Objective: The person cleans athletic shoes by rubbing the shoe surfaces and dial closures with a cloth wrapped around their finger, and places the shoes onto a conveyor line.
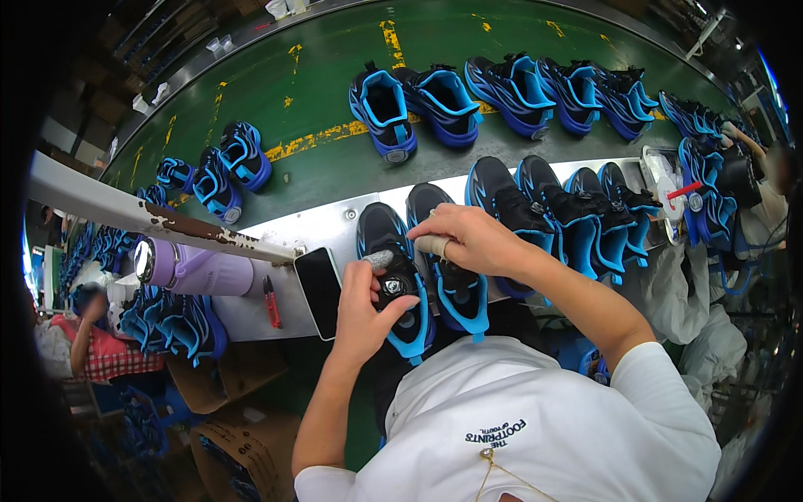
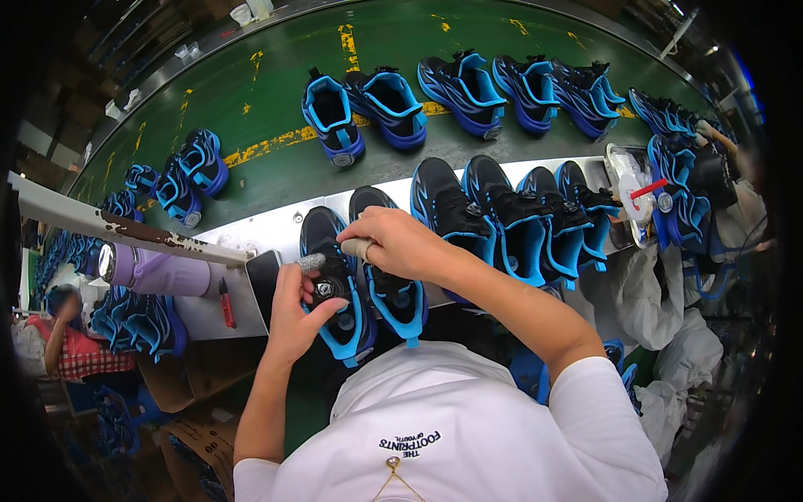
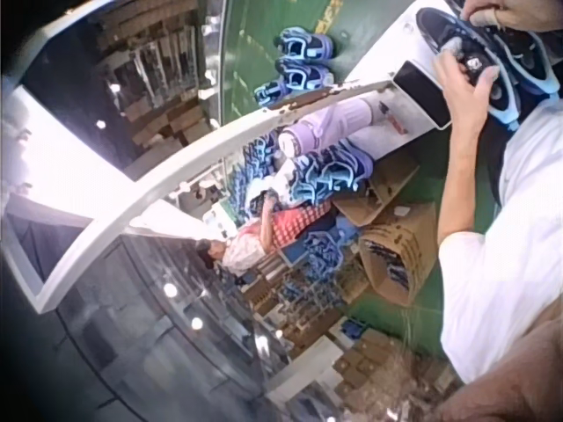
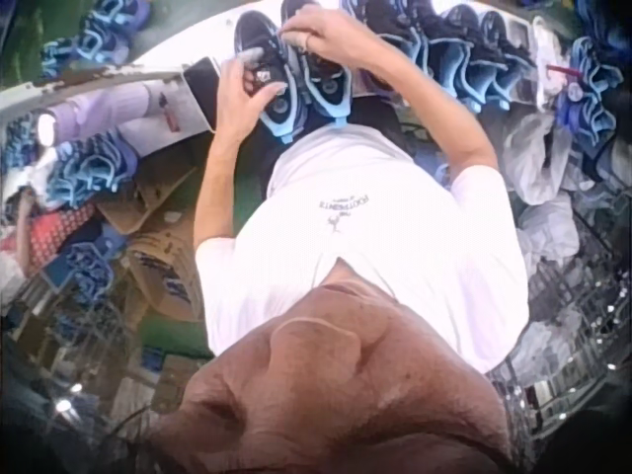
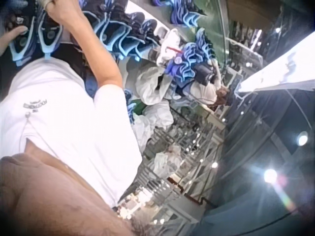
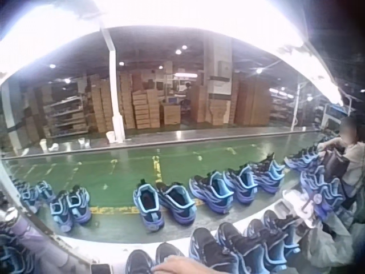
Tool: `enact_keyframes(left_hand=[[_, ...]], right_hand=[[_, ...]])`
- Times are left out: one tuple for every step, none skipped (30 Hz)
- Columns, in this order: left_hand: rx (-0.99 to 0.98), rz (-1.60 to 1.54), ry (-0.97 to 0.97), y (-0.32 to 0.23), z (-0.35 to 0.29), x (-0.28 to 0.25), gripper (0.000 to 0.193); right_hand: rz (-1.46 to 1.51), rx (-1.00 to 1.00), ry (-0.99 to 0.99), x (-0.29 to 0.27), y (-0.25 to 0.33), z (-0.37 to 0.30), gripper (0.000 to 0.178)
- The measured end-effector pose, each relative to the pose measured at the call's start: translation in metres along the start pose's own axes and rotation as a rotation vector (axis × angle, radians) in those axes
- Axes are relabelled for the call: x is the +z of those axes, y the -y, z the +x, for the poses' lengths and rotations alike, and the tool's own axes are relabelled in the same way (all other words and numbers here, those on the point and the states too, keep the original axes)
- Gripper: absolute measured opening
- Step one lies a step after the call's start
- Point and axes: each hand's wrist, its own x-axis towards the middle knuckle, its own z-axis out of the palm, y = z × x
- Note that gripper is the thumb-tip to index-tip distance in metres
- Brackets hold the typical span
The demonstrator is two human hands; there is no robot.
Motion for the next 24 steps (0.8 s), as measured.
enact_keyframes(left_hand=[[-0.026, 0.043, -0.006, 0.007, 0.0, 0.005, 0.035], [-0.027, 0.043, -0.01, 0.018, 0.0, 0.004, 0.035], [-0.068, -0.111, 0.105, 0.031, 0.0, 0.0, 0.036], [-0.109, -0.266, 0.221, 0.038, 0.0, -0.002, 0.038], [-0.052, -0.148, 0.262, 0.022, 0.001, -0.011, 0.039], [-0.054, -0.149, 0.259, 0.018, 0.002, -0.01, 0.039], [0.042, -0.037, 0.158, 0.015, 0.002, -0.005, 0.039], [0.138, 0.076, 0.058, 0.011, 0.002, 0.0, 0.039], [0.154, 0.15, -0.031, 0.014, 0.0, 0.006, 0.037], [0.153, 0.149, -0.031, 0.013, 0.0, 0.004, 0.037], [0.054, 0.077, 0.054, 0.011, 0.0, 0.001, 0.036], [-0.046, 0.005, 0.139, 0.011, 0.0, -0.002, 0.035], [-0.088, -0.181, 0.261, 0.028, 0.003, -0.005, 0.037], [-0.089, -0.18, 0.259, 0.027, 0.004, -0.007, 0.037], [-0.054, -0.22, 0.263, 0.025, 0.004, -0.009, 0.038], [-0.019, -0.259, 0.267, 0.022, 0.005, -0.012, 0.039], [0.042, -0.107, 0.242, 0.013, 0.005, -0.015, 0.04], [0.042, -0.107, 0.241, 0.014, 0.004, -0.012, 0.04], [0.071, 0.014, 0.144, 0.018, 0.002, -0.007, 0.04], [0.099, 0.132, 0.048, 0.02, 0.0, -0.004, 0.041], [0.001, 0.052, 0.126, 0.015, 0.0, -0.007, 0.038], [-0.001, 0.049, 0.128, 0.022, 0.003, -0.009, 0.038], [-0.029, -0.151, 0.244, 0.03, 0.008, -0.015, 0.038], [-0.058, -0.352, 0.359, 0.033, 0.012, -0.02, 0.038]], right_hand=[[0.003, -0.002, 0.005, 0.003, -0.001, 0.002, 0.021], [0.002, -0.005, 0.008, 0.005, 0.0, 0.003, 0.021], [0.005, -0.013, 0.01, 0.006, 0.0, 0.003, 0.021], [0.008, -0.021, 0.011, 0.007, 0.001, 0.003, 0.022], [0.009, -0.022, 0.013, 0.005, 0.002, 0.003, 0.022], [-0.003, 0.02, 0.024, 0.002, 0.002, 0.003, 0.022], [-0.015, 0.061, 0.035, 0.001, 0.002, 0.003, 0.022], [-0.015, 0.061, 0.036, 0.002, 0.002, 0.003, 0.022], [-0.002, 0.049, 0.034, 0.004, 0.001, 0.003, 0.021], [0.012, 0.038, 0.031, 0.005, 0.0, 0.003, 0.021], [0.03, 0.007, 0.016, 0.008, -0.002, 0.001, 0.02], [0.03, 0.009, 0.018, 0.007, -0.003, 0.0, 0.02], [-0.004, -0.005, 0.024, 0.004, -0.004, -0.001, 0.02], [-0.038, -0.021, 0.027, 0.003, -0.005, -0.001, 0.019], [-0.031, -0.012, 0.027, 0.003, -0.005, -0.001, 0.019], [-0.03, -0.013, 0.028, 0.005, -0.005, -0.001, 0.019], [-0.011, -0.002, 0.029, 0.006, -0.004, 0.0, 0.019], [0.007, 0.009, 0.03, 0.007, -0.004, 0.001, 0.02], [0.026, 0.02, 0.032, 0.008, -0.004, 0.002, 0.02], [0.025, 0.023, 0.033, 0.008, -0.004, 0.001, 0.02], [0.005, 0.02, 0.039, 0.008, -0.005, 0.001, 0.02], [-0.015, 0.017, 0.045, 0.007, -0.006, 0.0, 0.02], [-0.016, 0.017, 0.047, 0.007, -0.006, 0.0, 0.02], [-0.021, -0.002, 0.037, 0.006, -0.008, 0.0, 0.019]])
